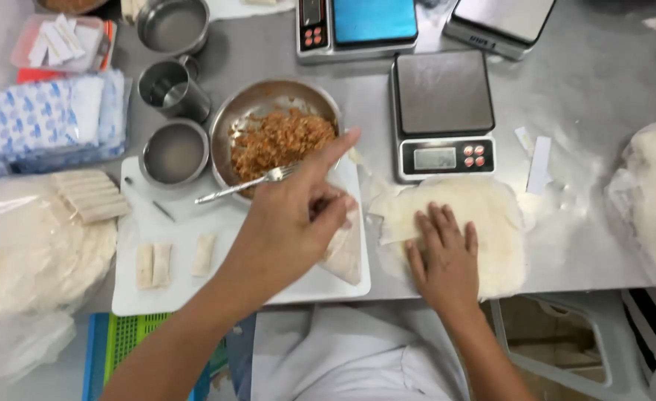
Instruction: Rolling spring rolls by hand and placing them into plastic bags for packaging.
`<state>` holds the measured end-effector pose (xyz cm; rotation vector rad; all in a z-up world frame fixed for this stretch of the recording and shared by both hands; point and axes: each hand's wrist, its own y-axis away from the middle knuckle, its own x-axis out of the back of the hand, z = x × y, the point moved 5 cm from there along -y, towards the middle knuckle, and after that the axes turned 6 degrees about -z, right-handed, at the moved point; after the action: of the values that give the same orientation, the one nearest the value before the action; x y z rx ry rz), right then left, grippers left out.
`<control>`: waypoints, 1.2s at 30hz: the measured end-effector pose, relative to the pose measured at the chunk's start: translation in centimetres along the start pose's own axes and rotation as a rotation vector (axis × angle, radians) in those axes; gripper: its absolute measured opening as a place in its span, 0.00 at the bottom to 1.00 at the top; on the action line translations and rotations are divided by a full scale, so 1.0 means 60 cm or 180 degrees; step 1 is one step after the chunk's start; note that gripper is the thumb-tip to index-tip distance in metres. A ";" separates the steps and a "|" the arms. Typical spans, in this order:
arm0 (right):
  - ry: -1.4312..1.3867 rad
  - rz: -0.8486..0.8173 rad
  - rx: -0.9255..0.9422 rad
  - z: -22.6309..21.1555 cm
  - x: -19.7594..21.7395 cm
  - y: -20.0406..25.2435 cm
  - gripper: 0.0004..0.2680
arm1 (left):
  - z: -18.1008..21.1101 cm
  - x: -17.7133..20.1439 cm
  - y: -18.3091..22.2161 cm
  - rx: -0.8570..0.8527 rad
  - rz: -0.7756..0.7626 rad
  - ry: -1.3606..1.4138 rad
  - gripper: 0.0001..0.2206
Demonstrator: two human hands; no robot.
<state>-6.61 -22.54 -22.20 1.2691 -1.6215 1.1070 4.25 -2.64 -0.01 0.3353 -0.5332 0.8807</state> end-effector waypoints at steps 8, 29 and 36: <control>-0.0118 0.0414 0.0214 -0.009 0.017 0.006 0.14 | -0.009 -0.072 -0.224 -0.0501 0.0778 0.0749 0.27; -0.1472 0.1442 -0.0234 0.062 0.099 0.070 0.06 | -0.114 -0.423 -0.179 -0.2325 -0.0117 -0.2067 0.18; -0.1185 0.0777 -0.0910 0.108 0.076 0.072 0.29 | -0.139 -0.455 -0.211 -0.2094 -0.0408 -0.1848 0.07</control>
<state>-12.15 -29.51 -20.69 1.1545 -2.1737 0.7665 2.69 -23.55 -23.15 0.0104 -1.2826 0.4320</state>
